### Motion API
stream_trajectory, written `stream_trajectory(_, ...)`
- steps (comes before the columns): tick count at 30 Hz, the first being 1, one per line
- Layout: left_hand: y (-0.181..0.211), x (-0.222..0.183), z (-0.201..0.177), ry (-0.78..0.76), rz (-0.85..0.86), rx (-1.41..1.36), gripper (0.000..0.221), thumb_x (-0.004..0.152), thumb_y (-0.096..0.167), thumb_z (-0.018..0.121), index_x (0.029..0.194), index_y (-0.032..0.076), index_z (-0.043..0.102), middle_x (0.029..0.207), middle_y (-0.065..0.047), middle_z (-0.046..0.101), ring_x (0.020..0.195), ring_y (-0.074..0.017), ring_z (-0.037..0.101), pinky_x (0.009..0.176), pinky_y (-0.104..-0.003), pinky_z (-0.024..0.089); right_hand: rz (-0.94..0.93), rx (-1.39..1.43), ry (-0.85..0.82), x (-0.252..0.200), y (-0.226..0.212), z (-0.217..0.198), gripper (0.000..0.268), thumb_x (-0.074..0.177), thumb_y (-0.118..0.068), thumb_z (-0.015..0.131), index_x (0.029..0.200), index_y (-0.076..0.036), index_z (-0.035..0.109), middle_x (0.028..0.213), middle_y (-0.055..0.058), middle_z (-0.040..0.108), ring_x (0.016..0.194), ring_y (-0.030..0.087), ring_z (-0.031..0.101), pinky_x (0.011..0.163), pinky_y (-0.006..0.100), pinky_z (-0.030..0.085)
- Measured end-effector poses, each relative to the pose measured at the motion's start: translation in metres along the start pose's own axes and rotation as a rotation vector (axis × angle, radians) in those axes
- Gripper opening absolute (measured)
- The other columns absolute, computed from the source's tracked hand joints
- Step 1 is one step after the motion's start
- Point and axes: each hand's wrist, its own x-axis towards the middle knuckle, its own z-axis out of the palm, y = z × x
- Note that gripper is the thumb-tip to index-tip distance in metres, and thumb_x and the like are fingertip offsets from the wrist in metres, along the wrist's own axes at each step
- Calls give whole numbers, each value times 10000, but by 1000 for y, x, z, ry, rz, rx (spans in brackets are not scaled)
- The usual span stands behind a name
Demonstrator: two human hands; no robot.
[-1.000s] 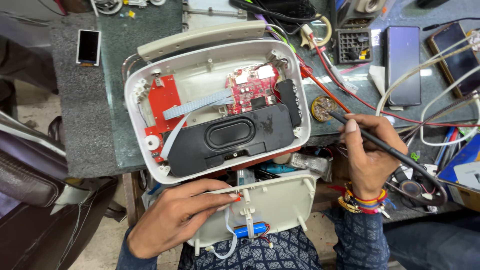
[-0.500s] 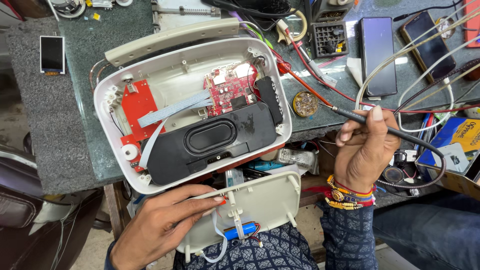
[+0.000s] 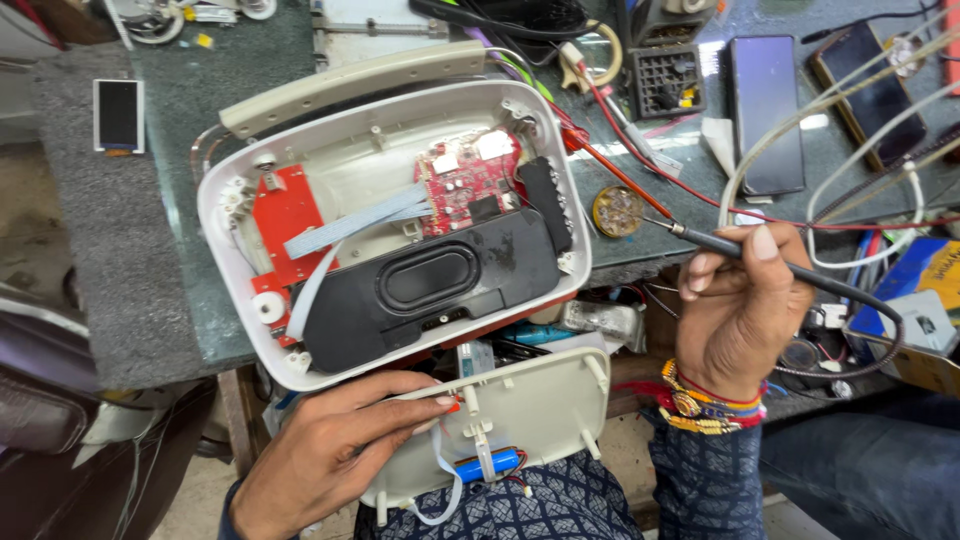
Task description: The person disassembles the casing of an electronic device and uses a soldering iron to work on the internal circuitry.
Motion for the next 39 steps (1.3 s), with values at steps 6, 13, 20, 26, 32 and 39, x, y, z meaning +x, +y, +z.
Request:
stream_trajectory(6, 2, -5, -4, 0, -2, -38, 329, 871, -30, 703, 1178, 71, 768, 1157, -101, 755, 952, -229, 781, 761, -320, 617, -76, -84, -190, 21, -17, 46, 228, 1145, -164, 601, 1104, 59, 629, 925, 169, 676, 782, 217, 654, 717, 300, 542)
stream_trajectory(13, 2, -10, -10, -6, 91, -60, 281, 910, -4, 696, 1184, 39, 734, 1179, -125, 726, 1016, -276, 748, 841, -358, 602, -200, -403, -666, 88, -26, 159, 247, 1133, -131, 626, 1227, 92, 673, 1087, 167, 698, 932, 192, 707, 879, 284, 585)
stream_trajectory(20, 3, -13, -18, 17, 123, -108, 283, 918, -13, 687, 1194, 34, 723, 1194, -135, 720, 1035, -296, 745, 863, -370, 602, 109, -251, -804, 133, 17, 255, 156, 1074, -138, 686, 1140, -2, 724, 1020, 79, 750, 971, 168, 766, 903, 303, 662)
stream_trajectory(26, -2, -18, -23, 34, 159, -134, 292, 932, -21, 676, 1213, 46, 718, 1181, -127, 717, 1024, -303, 751, 847, -367, 612, 126, -319, -766, 144, 51, 271, 119, 1025, -165, 699, 1053, -55, 661, 980, 0, 715, 933, 142, 777, 827, 278, 658)
stream_trajectory(32, -7, -18, -24, 34, 163, -128, 284, 933, -20, 676, 1204, 53, 720, 1176, -124, 713, 1010, -305, 754, 840, -365, 616, 123, -282, -768, 153, 65, 265, 179, 1134, -176, 681, 1165, -2, 709, 1020, 71, 744, 965, 186, 790, 843, 288, 653)
stream_trajectory(39, -8, -19, -24, 31, 162, -141, 289, 934, -21, 668, 1209, 49, 722, 1181, -128, 712, 1007, -300, 756, 847, -360, 621, 52, -307, -780, 152, 67, 265, 184, 1132, -173, 674, 1169, 8, 684, 1031, 82, 740, 936, 199, 795, 806, 292, 667)
